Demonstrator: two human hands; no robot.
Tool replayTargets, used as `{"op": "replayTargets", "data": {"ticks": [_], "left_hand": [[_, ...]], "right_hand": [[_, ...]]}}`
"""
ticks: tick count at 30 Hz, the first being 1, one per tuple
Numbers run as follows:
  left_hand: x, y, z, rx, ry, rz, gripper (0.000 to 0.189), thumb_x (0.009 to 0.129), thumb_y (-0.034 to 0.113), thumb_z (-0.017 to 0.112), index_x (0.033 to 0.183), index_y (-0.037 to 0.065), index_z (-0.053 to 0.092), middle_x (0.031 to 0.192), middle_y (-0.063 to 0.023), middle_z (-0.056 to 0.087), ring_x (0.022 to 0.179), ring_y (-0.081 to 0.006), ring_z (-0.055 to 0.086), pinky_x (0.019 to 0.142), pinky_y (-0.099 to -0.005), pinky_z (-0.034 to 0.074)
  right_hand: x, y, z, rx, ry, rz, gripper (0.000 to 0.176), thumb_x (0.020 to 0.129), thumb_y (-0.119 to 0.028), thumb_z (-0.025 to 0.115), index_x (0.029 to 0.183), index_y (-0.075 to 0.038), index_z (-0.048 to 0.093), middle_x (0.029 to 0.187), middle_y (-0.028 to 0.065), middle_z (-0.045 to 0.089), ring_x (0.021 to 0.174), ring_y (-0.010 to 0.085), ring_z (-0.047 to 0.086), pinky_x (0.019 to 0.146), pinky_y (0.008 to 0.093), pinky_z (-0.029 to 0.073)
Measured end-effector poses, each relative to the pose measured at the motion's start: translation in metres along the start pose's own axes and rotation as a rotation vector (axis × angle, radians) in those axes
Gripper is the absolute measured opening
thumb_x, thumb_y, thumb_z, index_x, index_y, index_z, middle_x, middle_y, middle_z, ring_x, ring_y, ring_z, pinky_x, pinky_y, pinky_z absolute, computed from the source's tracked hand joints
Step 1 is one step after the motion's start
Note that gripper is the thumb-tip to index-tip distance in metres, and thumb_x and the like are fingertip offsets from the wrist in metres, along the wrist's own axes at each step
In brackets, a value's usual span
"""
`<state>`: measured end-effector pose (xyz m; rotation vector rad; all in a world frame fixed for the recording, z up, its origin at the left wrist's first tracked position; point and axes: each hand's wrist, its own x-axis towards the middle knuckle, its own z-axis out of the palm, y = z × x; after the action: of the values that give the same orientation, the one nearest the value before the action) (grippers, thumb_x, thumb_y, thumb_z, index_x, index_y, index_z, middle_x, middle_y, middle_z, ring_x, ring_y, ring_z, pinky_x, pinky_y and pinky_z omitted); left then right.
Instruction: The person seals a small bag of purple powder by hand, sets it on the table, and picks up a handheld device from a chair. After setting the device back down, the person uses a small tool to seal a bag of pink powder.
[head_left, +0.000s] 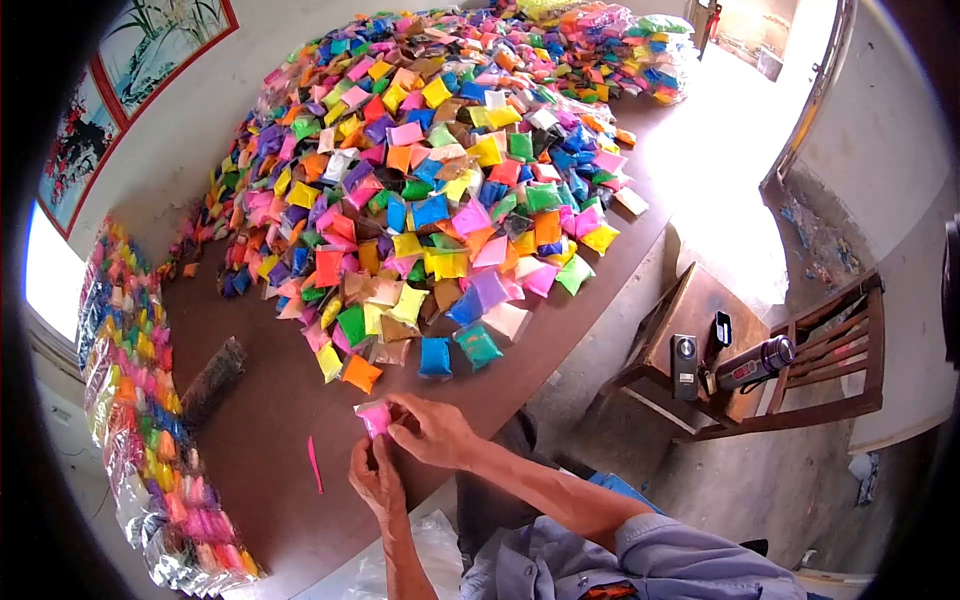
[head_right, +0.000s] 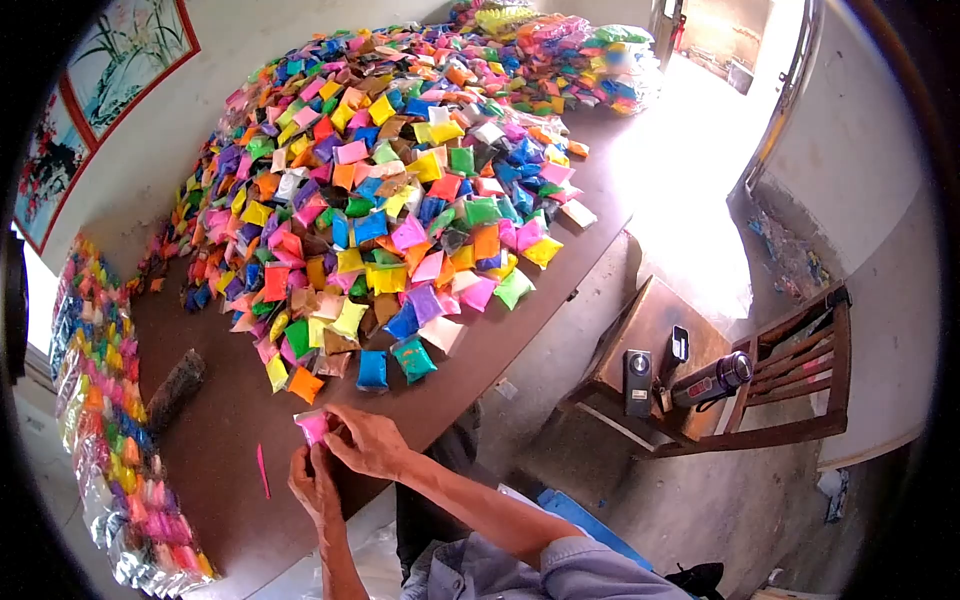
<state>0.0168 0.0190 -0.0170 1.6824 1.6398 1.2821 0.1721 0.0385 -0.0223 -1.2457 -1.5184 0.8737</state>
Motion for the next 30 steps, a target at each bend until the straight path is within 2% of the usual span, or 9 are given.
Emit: {"op": "replayTargets", "data": {"ticks": [2,7,9,12,16,19,23,27,30], "left_hand": [[0.0,-0.005,0.0,0.032,-0.007,0.011,0.031,0.105,0.027,0.064,0.105,-0.004,0.069,0.087,-0.0108,0.068,0.079,-0.0179,0.058,0.074,-0.0354,0.049],[0.001,0.002,0.001,0.031,-0.063,0.004,0.031,0.105,0.026,0.063,0.105,-0.004,0.07,0.088,-0.0112,0.069,0.08,-0.0197,0.059,0.075,-0.0365,0.05],[0.001,0.009,0.005,-0.037,0.006,0.061,0.031,0.105,0.026,0.063,0.108,-0.004,0.071,0.089,-0.0104,0.07,0.077,-0.0177,0.06,0.071,-0.0348,0.05],[0.0,-0.003,0.002,-0.044,-0.023,-0.075,0.028,0.102,0.024,0.066,0.111,-0.002,0.073,0.093,-0.0129,0.075,0.082,-0.0195,0.069,0.075,-0.0334,0.055],[0.002,0.001,0.001,-0.007,-0.043,-0.133,0.028,0.102,0.024,0.067,0.111,-0.002,0.073,0.093,-0.0127,0.075,0.083,-0.0186,0.07,0.075,-0.0317,0.055],[0.002,0.002,0.001,-0.05,-0.055,-0.14,0.028,0.102,0.023,0.067,0.11,-0.003,0.073,0.094,-0.0127,0.075,0.082,-0.0184,0.07,0.075,-0.0307,0.055],[-0.002,-0.004,0.008,-0.159,-0.026,-0.177,0.026,0.102,0.019,0.065,0.112,-0.003,0.073,0.089,-0.0097,0.073,0.08,-0.0142,0.065,0.074,-0.0287,0.053],[-0.003,0.009,0.001,-0.289,-0.054,-0.145,0.024,0.102,0.017,0.064,0.111,-0.004,0.073,0.084,-0.0068,0.07,0.078,-0.0108,0.059,0.071,-0.0281,0.05],[0.002,0.018,-0.004,-0.103,-0.085,-0.003,0.025,0.103,0.021,0.064,0.101,-0.003,0.07,0.076,-0.0108,0.064,0.07,-0.0137,0.055,0.064,-0.0335,0.046]], "right_hand": [[-0.001,0.002,0.0,0.071,0.049,-0.035,0.049,0.093,-0.021,0.072,0.136,-0.003,0.056,0.107,0.0185,0.073,0.093,0.0344,0.074,0.082,0.043,0.059],[-0.002,0.004,0.0,0.082,0.101,-0.04,0.052,0.092,-0.019,0.074,0.138,-0.003,0.056,0.11,0.019,0.072,0.093,0.0337,0.073,0.082,0.0409,0.059],[-0.001,0.004,-0.002,0.121,0.135,-0.046,0.053,0.091,-0.018,0.076,0.138,-0.003,0.056,0.11,0.0193,0.071,0.093,0.0329,0.073,0.082,0.0402,0.058],[0.009,0.005,-0.011,0.117,0.336,-0.043,0.049,0.093,-0.016,0.078,0.137,-0.003,0.058,0.106,0.0086,0.07,0.085,0.0116,0.068,0.075,0.0283,0.057],[0.022,-0.004,-0.039,0.254,0.387,0.147,0.049,0.094,-0.012,0.078,0.136,0.0,0.056,0.107,0.0076,0.07,0.088,0.0076,0.065,0.074,0.0257,0.055],[0.026,0.008,-0.044,0.227,0.422,0.146,0.053,0.092,-0.02,0.077,0.136,-0.001,0.057,0.105,0.0138,0.071,0.091,0.0162,0.07,0.082,0.0314,0.057],[0.008,0.01,-0.032,0.486,0.203,0.267,0.059,0.09,-0.016,0.079,0.14,0.001,0.054,0.108,0.0104,0.072,0.094,0.0143,0.068,0.084,0.0318,0.057],[0.001,-0.007,-0.02,0.555,0.026,0.293,0.06,0.09,-0.014,0.079,0.14,0.004,0.053,0.111,0.0102,0.072,0.097,0.0143,0.068,0.086,0.0313,0.057],[0.0,-0.008,-0.012,0.392,-0.081,0.252,0.051,0.093,-0.016,0.077,0.134,0.007,0.058,0.113,0.0112,0.073,0.1,0.0154,0.07,0.089,0.0298,0.057]]}}
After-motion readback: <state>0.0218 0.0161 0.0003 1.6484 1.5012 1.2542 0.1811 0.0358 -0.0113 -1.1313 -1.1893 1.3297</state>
